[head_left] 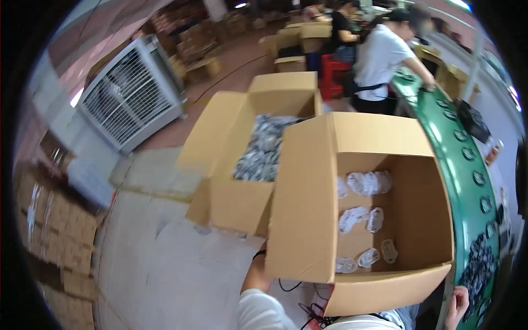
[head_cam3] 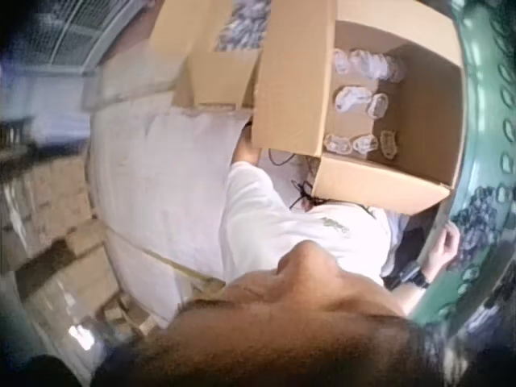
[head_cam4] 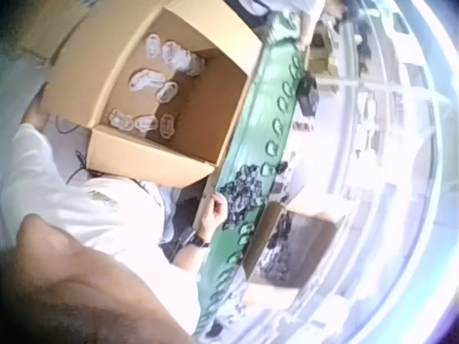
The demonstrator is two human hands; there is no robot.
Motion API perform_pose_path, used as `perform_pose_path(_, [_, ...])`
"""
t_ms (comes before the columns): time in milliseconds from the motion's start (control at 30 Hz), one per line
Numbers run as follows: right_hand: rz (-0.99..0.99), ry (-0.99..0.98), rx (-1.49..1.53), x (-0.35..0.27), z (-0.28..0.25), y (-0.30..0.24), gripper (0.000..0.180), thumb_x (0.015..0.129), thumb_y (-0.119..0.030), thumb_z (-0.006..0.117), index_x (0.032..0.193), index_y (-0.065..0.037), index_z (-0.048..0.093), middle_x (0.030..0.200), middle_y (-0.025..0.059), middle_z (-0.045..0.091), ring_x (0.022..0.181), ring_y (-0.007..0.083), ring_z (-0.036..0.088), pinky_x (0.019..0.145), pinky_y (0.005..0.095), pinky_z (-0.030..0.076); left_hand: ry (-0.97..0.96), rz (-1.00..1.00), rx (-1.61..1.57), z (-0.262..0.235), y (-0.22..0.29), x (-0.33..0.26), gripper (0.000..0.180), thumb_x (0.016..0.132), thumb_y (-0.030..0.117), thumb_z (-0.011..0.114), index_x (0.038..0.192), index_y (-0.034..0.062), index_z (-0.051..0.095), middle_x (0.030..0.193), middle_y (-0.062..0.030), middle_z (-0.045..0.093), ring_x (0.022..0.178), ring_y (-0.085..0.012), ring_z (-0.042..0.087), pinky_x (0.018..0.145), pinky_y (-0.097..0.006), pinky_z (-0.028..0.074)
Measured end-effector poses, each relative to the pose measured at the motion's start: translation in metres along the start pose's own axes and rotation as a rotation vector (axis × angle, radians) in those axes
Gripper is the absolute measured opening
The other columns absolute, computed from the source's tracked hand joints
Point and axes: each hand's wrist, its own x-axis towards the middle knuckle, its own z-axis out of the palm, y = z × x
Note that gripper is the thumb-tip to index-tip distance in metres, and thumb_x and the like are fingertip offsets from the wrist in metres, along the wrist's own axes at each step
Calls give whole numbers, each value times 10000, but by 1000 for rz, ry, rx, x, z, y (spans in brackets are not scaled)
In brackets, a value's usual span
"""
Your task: The person assembles small electronic devices by hand at a factory workstation. They pick up white plastic casings and black internal components, fit them together, and place the assembled units on a green conveyor belt. The person also handles small plastic bags containing parts and interacts with a cardboard box.
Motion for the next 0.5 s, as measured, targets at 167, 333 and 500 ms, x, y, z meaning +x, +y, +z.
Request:
perform_pose_path(167, [-70,85,-197,-2,17,-60,80,828,-56,669,820,-17,600,847,118,629,784,268,610,721,366,507,-21,350,-131,-41,88,9,320,962,243,592,1202,40,648,1231,-192,663,1154,-352,621,939,-437,519])
perform_pose_path(333, [-219,101,-37,-5,19,-50,65,812,-52,658,876,-43,665,990,131,703,920,315,693,813,397,568,120,617,-163,-104,191,12,319,976,232,586,1210,23,645,1242,-195,662,1155,-342,623,954,-428,511])
perform_pose_path(500, [-181,181,-77,-44,10,-44,86,810,-64,669,894,-50,678,1028,116,701,936,313,685,818,400,562,61,683,-131,-83,250,-12,320,987,223,582,1216,9,643,1252,-198,662,1156,-335,625,965,-421,505])
